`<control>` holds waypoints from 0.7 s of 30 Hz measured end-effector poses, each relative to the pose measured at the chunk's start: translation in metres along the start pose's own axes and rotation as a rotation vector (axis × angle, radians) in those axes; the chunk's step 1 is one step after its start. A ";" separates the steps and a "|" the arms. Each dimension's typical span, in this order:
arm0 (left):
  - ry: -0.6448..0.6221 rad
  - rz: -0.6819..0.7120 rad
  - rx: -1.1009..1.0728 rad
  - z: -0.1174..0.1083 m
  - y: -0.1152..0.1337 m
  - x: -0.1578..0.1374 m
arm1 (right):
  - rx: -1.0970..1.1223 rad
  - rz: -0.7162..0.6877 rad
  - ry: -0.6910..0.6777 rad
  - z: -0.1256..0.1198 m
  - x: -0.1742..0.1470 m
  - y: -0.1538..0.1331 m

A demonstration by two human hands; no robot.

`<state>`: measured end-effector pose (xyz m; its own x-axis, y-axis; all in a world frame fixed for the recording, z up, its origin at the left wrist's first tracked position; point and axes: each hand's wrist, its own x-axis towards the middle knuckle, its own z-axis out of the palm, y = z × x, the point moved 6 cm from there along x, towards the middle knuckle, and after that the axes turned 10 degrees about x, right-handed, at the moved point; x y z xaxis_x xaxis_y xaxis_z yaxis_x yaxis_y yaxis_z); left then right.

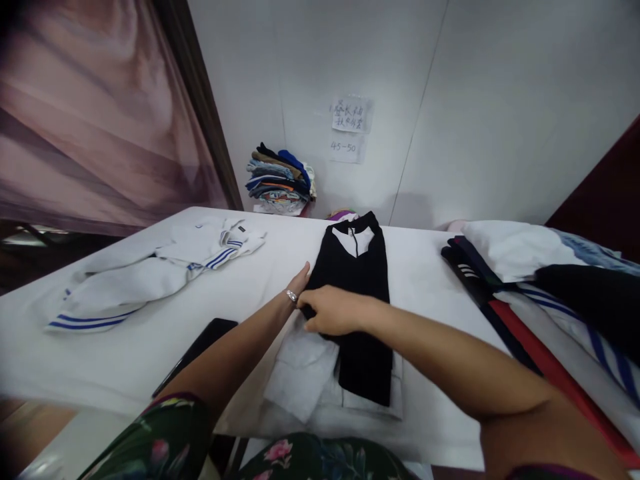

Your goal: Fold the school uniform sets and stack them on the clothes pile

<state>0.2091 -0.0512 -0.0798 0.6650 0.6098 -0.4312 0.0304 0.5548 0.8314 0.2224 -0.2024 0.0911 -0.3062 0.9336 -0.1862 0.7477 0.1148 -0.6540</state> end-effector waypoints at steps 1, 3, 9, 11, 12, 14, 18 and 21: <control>0.002 -0.012 0.002 0.000 0.002 0.004 | 0.051 0.020 0.001 0.017 0.008 0.009; -0.004 -0.050 -0.011 0.002 0.006 0.010 | 0.212 0.068 0.001 0.049 0.019 0.025; -0.023 -0.075 -0.035 0.000 0.025 0.024 | 0.660 -0.043 -0.289 0.100 0.007 0.029; -0.003 -0.058 -0.003 -0.003 0.034 0.032 | 0.616 -0.120 -0.140 0.078 0.004 0.034; 0.006 -0.054 0.009 -0.003 0.038 0.037 | 0.559 -0.151 -0.025 0.061 0.006 0.040; 0.012 -0.047 0.022 -0.003 0.046 0.051 | 0.367 -0.204 0.215 0.026 0.013 0.055; 0.030 -0.020 0.041 -0.002 0.061 0.083 | -0.075 -0.119 0.431 -0.013 0.039 0.104; 0.092 0.036 0.054 -0.006 0.076 0.109 | -0.196 0.063 0.303 0.004 0.054 0.146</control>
<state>0.2793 0.0611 -0.0658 0.5954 0.6794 -0.4288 0.0492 0.5019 0.8635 0.3132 -0.1369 -0.0175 -0.0892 0.9958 0.0227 0.8673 0.0889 -0.4899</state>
